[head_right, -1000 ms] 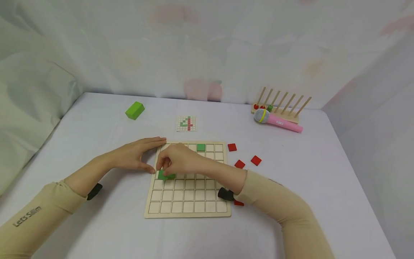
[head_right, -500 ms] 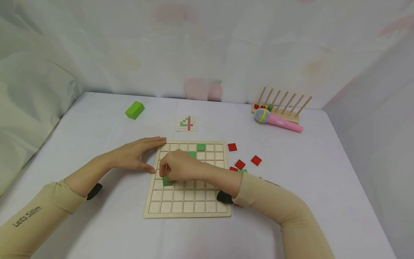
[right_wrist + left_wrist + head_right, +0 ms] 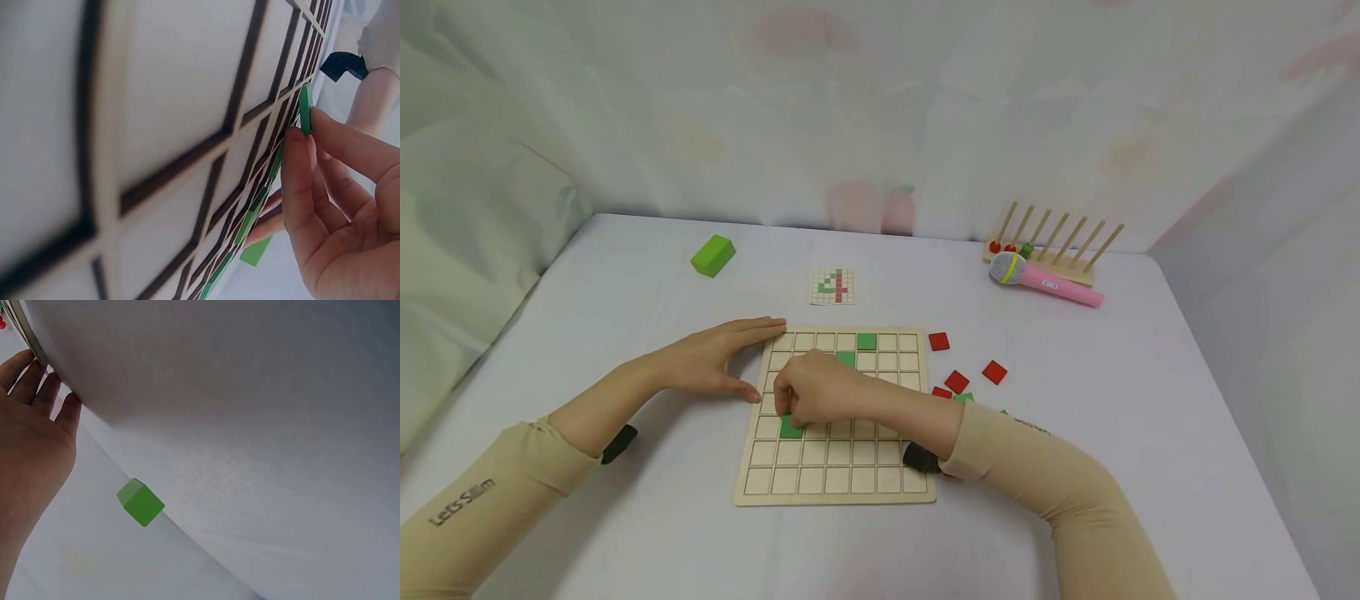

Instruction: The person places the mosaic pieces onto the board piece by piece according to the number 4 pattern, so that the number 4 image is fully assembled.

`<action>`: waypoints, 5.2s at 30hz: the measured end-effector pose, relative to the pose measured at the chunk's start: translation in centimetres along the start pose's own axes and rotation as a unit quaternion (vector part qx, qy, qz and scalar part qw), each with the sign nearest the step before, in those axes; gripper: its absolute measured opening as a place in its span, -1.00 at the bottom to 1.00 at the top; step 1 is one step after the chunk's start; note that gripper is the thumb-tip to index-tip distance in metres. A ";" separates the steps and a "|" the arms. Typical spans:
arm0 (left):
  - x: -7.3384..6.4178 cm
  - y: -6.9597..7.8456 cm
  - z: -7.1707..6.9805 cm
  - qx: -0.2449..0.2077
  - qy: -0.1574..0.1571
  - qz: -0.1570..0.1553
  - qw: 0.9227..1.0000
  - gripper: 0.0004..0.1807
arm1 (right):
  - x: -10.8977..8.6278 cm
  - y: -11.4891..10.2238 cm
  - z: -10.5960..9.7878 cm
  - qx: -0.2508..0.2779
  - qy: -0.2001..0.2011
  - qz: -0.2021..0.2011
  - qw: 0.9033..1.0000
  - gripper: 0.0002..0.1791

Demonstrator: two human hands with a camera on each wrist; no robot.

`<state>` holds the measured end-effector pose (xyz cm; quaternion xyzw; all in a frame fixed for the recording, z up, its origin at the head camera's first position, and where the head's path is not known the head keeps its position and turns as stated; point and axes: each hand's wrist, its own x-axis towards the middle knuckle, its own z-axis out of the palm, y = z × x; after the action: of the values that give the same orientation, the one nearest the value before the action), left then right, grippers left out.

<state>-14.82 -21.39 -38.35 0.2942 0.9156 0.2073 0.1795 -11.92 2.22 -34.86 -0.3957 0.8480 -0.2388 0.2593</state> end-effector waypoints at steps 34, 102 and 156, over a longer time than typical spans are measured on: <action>0.3 0.3 0.1 0.006 -0.003 -0.013 1.000 0.19 | -2.9 4.8 -5.2 0.018 0.088 0.062 0.994 -0.90; 0.2 0.1 0.1 0.014 0.003 -0.006 1.000 0.17 | -20.0 16.6 -5.3 0.130 -0.046 0.086 0.987 -0.70; -0.1 0.2 0.1 0.017 0.005 -0.003 1.000 0.18 | -14.8 11.4 -5.2 0.181 -0.005 0.023 0.983 -0.82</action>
<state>-14.60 -21.30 -38.34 0.2930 0.9210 0.1924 0.1701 -13.21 21.58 -34.20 -0.3236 0.7983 -0.3804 0.3367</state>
